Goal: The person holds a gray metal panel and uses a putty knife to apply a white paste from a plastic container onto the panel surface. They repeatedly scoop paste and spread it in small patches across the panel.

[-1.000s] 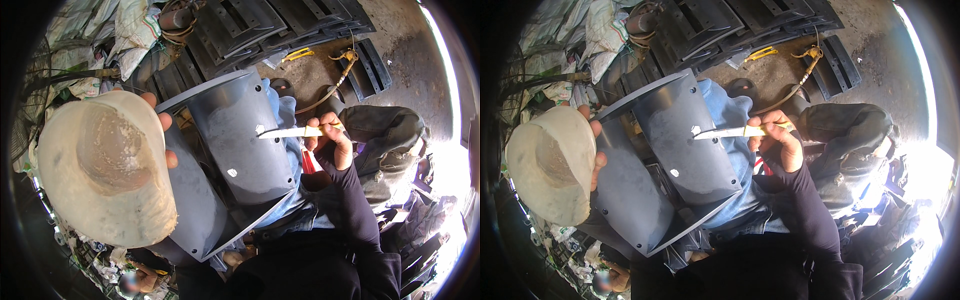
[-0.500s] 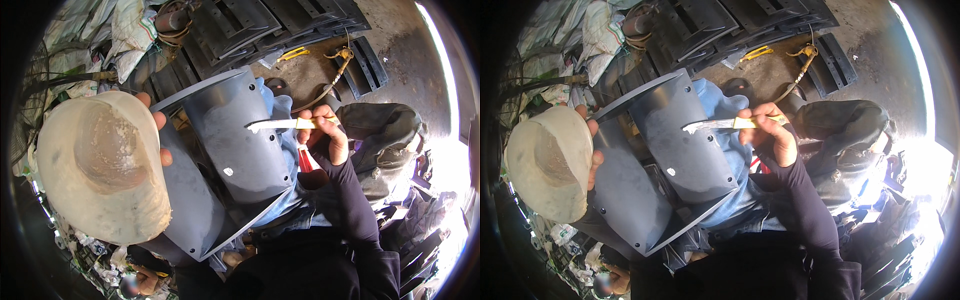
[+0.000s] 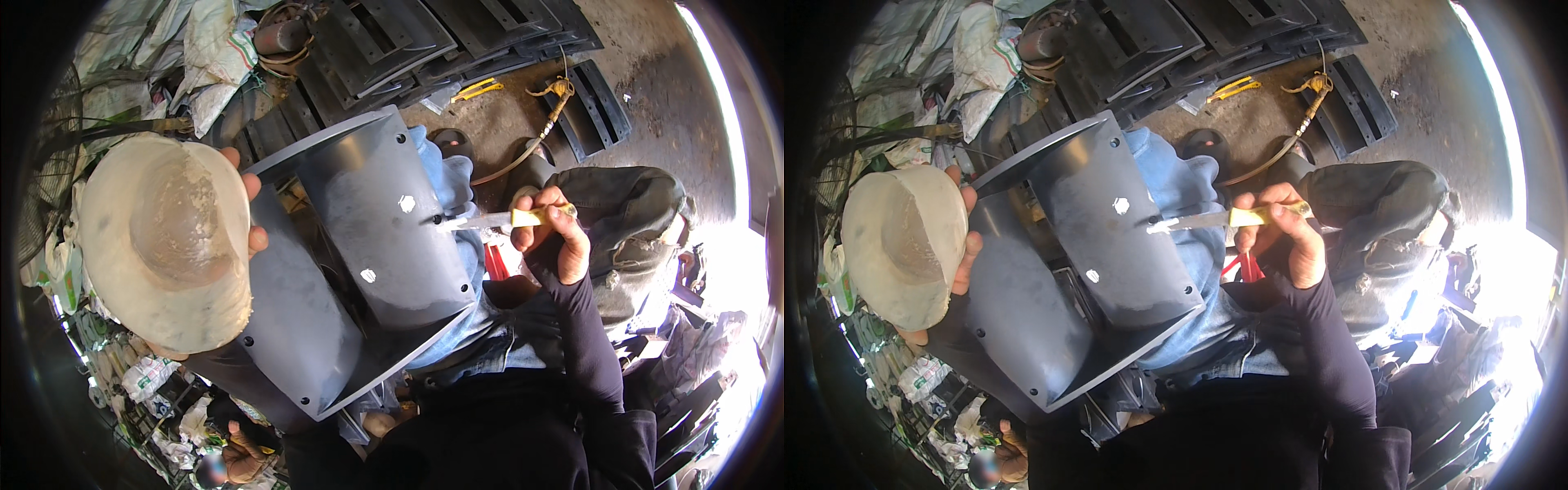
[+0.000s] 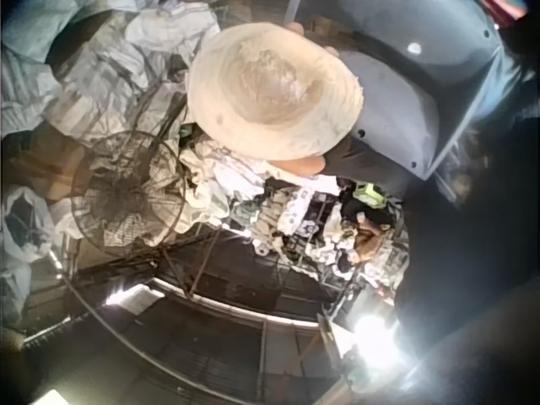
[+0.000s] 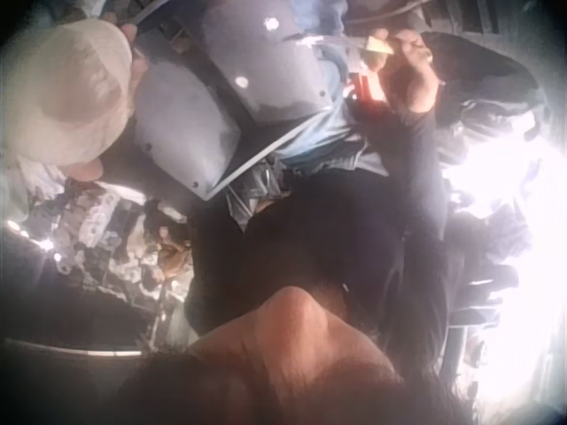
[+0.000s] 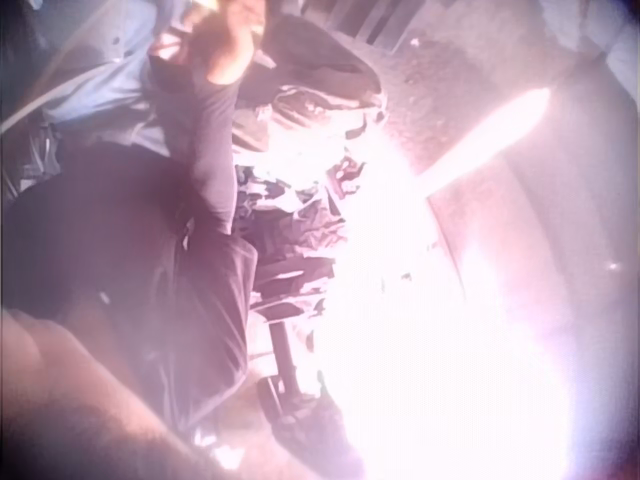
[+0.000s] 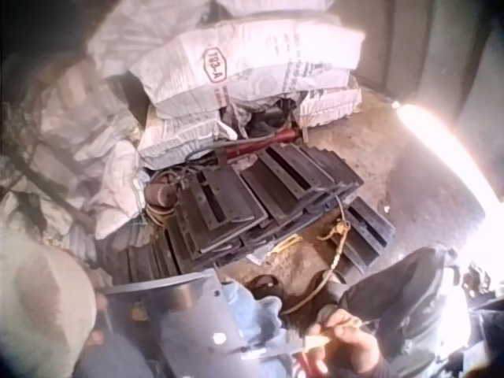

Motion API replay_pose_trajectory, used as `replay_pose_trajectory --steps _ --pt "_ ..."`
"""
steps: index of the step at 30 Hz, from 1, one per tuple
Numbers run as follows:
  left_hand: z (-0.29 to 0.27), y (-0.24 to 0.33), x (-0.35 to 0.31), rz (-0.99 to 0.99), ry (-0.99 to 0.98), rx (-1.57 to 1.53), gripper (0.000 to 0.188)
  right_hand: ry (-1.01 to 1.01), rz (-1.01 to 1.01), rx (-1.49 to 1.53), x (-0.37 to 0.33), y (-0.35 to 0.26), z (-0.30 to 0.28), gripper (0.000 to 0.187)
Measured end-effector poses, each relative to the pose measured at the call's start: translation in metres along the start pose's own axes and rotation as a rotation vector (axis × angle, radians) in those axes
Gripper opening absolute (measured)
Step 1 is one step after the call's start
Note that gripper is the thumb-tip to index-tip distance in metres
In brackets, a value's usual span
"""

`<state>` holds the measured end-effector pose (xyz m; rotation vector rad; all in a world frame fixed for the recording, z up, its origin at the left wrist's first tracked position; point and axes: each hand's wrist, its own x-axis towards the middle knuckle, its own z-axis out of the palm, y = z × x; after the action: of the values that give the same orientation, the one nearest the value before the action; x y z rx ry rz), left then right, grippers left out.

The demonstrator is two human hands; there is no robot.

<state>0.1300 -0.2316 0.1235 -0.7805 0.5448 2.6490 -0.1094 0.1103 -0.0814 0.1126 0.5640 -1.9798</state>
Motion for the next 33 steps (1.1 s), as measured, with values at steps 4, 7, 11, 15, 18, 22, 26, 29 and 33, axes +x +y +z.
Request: replay_pose_trajectory --steps 4,7,11,15,18,22,26,29,33 --pt "0.008 -0.016 0.013 0.238 -0.037 0.085 0.059 0.029 0.031 -0.041 0.016 0.008 0.004 0.02" --pt "0.012 -0.042 0.023 0.554 0.036 0.046 0.059 -0.084 0.058 0.002 0.028 0.017 0.002 0.015" --pt "0.012 -0.057 0.022 0.656 -0.005 -0.041 0.059 -0.063 0.067 0.011 0.027 0.022 -0.004 0.012" --pt "0.003 -0.051 0.018 0.634 0.021 -0.007 0.06 -0.108 0.028 0.045 0.02 0.02 -0.005 0.014" --pt "-0.007 -0.048 0.021 0.656 -0.081 0.144 0.061 -0.072 0.053 0.008 0.022 0.02 -0.005 0.019" --pt "-0.01 -0.05 0.024 0.639 -0.165 0.119 0.063 -0.057 0.059 -0.068 0.027 0.022 -0.005 0.021" --pt "-0.007 -0.047 0.028 0.617 -0.24 0.117 0.063 -0.07 0.018 -0.079 0.02 0.022 -0.002 0.02" --pt "-0.006 -0.043 0.031 0.591 -0.27 0.181 0.063 -0.061 0.011 -0.043 0.018 0.022 0.0 0.017" --pt "-0.001 -0.051 0.033 0.652 -0.22 0.036 0.063 -0.032 0.019 -0.085 0.022 0.023 0.002 0.017"
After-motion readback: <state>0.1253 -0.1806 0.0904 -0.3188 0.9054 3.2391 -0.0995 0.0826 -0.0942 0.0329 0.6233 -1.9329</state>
